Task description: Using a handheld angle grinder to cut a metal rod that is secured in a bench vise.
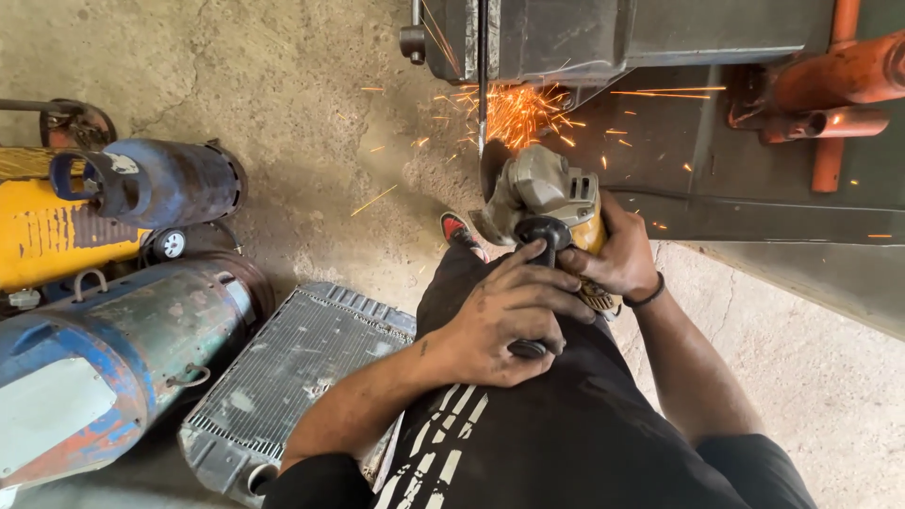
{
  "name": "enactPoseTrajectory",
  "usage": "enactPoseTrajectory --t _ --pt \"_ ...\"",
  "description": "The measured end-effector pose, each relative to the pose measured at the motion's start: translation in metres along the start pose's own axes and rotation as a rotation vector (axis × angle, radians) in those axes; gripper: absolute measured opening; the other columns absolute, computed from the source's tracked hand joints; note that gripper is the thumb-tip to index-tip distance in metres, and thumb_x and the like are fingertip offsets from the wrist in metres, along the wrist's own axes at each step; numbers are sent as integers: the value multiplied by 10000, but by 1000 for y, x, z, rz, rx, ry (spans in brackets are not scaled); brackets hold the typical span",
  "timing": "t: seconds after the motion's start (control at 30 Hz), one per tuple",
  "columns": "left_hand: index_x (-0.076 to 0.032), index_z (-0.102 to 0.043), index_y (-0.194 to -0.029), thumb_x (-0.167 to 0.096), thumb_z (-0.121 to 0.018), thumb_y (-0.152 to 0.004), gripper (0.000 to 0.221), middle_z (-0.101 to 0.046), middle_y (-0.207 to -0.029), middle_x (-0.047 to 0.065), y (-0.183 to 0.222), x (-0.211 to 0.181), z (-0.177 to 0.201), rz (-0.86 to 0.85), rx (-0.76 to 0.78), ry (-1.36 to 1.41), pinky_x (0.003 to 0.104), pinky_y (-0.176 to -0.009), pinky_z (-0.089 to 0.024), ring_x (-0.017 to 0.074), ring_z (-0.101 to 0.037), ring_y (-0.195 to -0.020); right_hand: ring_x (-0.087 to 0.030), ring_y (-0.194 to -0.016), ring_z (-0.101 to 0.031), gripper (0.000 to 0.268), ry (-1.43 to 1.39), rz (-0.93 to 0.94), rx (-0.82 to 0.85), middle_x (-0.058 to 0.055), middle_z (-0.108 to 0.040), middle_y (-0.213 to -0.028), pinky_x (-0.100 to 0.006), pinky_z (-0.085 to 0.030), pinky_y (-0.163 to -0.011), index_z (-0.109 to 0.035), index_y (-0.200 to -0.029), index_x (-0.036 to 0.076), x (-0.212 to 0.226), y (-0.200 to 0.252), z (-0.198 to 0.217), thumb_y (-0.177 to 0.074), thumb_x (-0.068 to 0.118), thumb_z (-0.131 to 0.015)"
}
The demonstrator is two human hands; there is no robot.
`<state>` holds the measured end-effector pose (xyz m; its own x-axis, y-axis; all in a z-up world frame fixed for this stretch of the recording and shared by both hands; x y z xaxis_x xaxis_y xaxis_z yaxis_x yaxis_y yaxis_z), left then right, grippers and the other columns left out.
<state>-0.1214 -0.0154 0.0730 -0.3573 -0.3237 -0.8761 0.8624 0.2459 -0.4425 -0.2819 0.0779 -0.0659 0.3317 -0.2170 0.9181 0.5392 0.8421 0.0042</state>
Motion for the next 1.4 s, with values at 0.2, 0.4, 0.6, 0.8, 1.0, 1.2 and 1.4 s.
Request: enactPoseTrajectory --t 0.2,0.4,0.6,0.8,1.0,1.2,1.4 --pt "-201 -679 -812 -153 -776 -801 108 -740 -1152 39 -7 4 4 -22 -6 -21 588 -1237 -307 297 -679 -1200 -287 -708 -670 662 -40 22 -19 -149 -672 -781 -423 -526 -631 -643 -1068 67 7 -10 -2 -685 550 -883" --pt "-196 -678 -823 -152 -766 -819 98 -736 -1164 43 -12 8 10 -8 1 18 607 -1220 -314 315 -669 -1212 -277 -702 -657 605 -83 7 -48 -161 -660 -761 -417 -518 -616 -651 -1018 41 -22 -5 -7 -697 487 -905" --pt "-220 -681 -811 -186 -771 -808 96 -735 -1165 17 1 0 -1 -7 11 -14 606 -1214 -345 285 -679 -1194 -308 -656 -666 643 -76 -3 -5 -136 -670 -738 -423 -518 -587 -663 -1030 65 3 -2 -1 -662 539 -893" --pt "-204 -679 -814 -174 -760 -811 87 -728 -1177 31 -8 11 -2 -14 14 -6 634 -1217 -321 300 -660 -1203 -282 -716 -647 581 -113 27 -20 -163 -655 -780 -433 -510 -617 -625 -1039 38 3 -8 -9 -728 463 -870" --pt "-197 -667 -829 -156 -774 -805 117 -722 -1168 19 -18 12 2 11 10 -27 634 -1197 -350 304 -667 -1187 -198 -768 -605 550 -211 24 -26 -118 -649 -793 -384 -504 -632 -631 -1059 31 -9 -13 -13 -740 416 -860" --pt "-209 -676 -815 -180 -795 -793 125 -728 -1122 22 -6 2 -3 21 11 -27 589 -1210 -361 272 -689 -1159 -223 -659 -613 575 -155 -12 -6 -129 -636 -723 -376 -490 -568 -660 -982 36 -29 10 -10 -672 447 -915" --pt "-207 -677 -814 -190 -767 -822 92 -736 -1144 28 -9 9 8 -2 -13 -3 592 -1202 -357 295 -686 -1176 -331 -694 -660 686 -53 -12 -28 -177 -663 -782 -446 -510 -602 -650 -1050 32 -10 -8 -3 -679 552 -899"
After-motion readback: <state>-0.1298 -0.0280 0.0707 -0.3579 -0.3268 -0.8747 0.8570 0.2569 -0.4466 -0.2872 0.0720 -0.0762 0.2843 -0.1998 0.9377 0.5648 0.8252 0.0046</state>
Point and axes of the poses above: each hand's wrist, its own y-axis away from the middle knuckle, its own z-axis out of the back of the hand, x = y × z, the point moved 7 cm from there along -y, towards the middle knuckle
